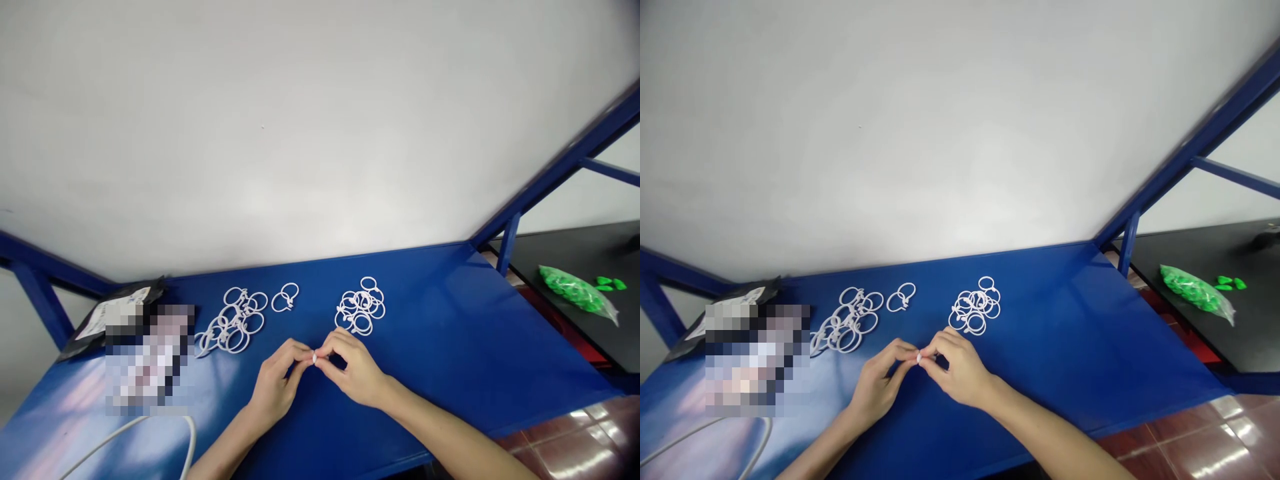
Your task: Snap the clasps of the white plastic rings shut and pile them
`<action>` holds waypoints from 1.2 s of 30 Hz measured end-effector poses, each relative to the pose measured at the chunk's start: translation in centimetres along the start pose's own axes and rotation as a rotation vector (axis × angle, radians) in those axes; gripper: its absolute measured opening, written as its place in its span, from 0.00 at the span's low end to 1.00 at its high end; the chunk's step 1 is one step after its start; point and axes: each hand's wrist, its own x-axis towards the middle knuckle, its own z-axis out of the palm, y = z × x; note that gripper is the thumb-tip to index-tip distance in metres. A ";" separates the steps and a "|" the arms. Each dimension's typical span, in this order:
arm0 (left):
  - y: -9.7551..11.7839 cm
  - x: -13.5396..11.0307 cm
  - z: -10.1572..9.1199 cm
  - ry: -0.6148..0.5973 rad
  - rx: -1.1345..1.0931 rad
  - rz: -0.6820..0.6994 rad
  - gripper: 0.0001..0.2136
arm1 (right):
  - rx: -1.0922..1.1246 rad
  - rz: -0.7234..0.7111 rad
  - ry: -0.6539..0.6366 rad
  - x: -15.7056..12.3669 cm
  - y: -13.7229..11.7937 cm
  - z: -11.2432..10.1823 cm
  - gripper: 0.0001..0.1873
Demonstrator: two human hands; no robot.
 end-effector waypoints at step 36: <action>0.3 0.3 1.5 -0.004 -0.179 -0.366 0.10 | -0.120 0.012 0.085 0.6 0.6 -0.7 0.06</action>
